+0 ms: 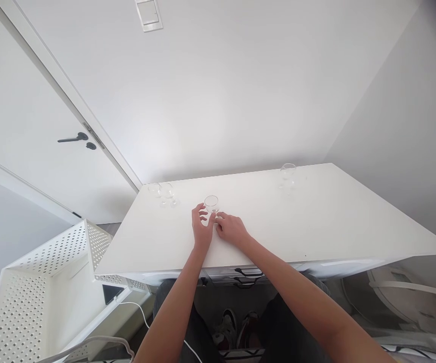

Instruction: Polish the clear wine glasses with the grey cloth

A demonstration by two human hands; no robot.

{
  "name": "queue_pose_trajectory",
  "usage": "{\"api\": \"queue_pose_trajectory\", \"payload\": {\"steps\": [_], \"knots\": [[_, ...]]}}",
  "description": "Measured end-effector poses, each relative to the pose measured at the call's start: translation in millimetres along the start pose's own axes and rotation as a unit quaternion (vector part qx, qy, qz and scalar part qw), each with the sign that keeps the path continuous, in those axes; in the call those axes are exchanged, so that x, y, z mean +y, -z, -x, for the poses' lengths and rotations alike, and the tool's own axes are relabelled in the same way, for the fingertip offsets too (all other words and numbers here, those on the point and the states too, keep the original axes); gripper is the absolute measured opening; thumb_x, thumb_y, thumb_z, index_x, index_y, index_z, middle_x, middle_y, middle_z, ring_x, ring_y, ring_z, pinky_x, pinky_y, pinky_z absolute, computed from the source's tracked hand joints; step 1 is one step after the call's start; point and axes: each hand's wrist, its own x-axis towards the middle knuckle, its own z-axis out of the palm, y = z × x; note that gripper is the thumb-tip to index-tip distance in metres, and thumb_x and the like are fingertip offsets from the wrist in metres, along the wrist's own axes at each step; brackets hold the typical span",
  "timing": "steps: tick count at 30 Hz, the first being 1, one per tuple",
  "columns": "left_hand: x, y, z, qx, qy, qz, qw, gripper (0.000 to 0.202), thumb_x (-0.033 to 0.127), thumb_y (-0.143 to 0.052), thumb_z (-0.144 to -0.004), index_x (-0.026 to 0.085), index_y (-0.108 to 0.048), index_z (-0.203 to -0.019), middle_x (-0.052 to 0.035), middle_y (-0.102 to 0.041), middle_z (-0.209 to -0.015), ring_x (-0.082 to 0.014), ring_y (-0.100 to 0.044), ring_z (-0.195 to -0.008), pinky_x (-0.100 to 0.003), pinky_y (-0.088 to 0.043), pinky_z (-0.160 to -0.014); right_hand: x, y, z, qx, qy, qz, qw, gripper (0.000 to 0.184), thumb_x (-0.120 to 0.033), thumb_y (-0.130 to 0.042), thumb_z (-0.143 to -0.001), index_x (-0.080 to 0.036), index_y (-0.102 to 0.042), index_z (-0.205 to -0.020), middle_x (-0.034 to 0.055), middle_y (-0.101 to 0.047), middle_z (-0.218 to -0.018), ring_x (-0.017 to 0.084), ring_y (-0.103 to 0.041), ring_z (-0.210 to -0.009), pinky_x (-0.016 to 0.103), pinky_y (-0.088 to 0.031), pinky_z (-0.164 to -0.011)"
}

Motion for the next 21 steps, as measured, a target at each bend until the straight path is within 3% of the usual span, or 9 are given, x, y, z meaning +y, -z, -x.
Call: {"api": "queue_pose_trajectory", "payload": {"steps": [4,8,16,21], "knots": [[-1,1.6,0,0.007,0.018,-0.001,1.000,0.033,0.048,-0.055,-0.103,0.025,-0.053,-0.127,-0.0107,-0.059,-0.130,-0.0190,-0.061,-0.102,-0.033,-0.050,-0.081,6,2,-2,-0.016,-0.088,0.036,0.995,0.050,-0.031,-0.039,-0.100,-0.028,-0.060,-0.145,0.0081,-0.050,-0.161,0.024,-0.074,-0.098,0.036,-0.053,-0.079],[-6,1.9,0,0.016,0.041,0.000,0.999,0.029,0.049,-0.049,-0.105,0.025,-0.054,-0.121,-0.0098,-0.058,-0.126,-0.0198,-0.059,-0.103,-0.033,-0.049,-0.082,33,9,-5,-0.025,-0.188,0.066,0.980,0.061,-0.035,-0.035,-0.101,-0.022,-0.042,-0.160,0.0152,-0.035,-0.169,0.030,-0.074,-0.100,0.042,-0.055,-0.083],[-12,0.8,-1,0.002,0.065,0.004,0.998,0.027,0.049,-0.048,-0.105,0.026,-0.052,-0.119,-0.0083,-0.056,-0.119,-0.0202,-0.058,-0.104,-0.035,-0.048,-0.088,127,38,-9,-0.012,-0.320,0.079,0.944,0.063,-0.036,-0.033,-0.103,-0.016,-0.037,-0.162,0.0241,-0.029,-0.170,0.034,-0.071,-0.112,0.044,-0.052,-0.092],[-12,0.6,-1,-0.002,0.064,0.006,0.998,0.024,0.047,-0.047,-0.105,0.026,-0.052,-0.116,-0.0075,-0.054,-0.120,-0.0193,-0.057,-0.103,-0.034,-0.047,-0.087,153,44,-14,-0.013,-0.339,0.082,0.937,0.064,-0.035,-0.031,-0.102,-0.015,-0.037,-0.162,0.0228,-0.030,-0.170,0.033,-0.072,-0.108,0.043,-0.053,-0.086]]}}
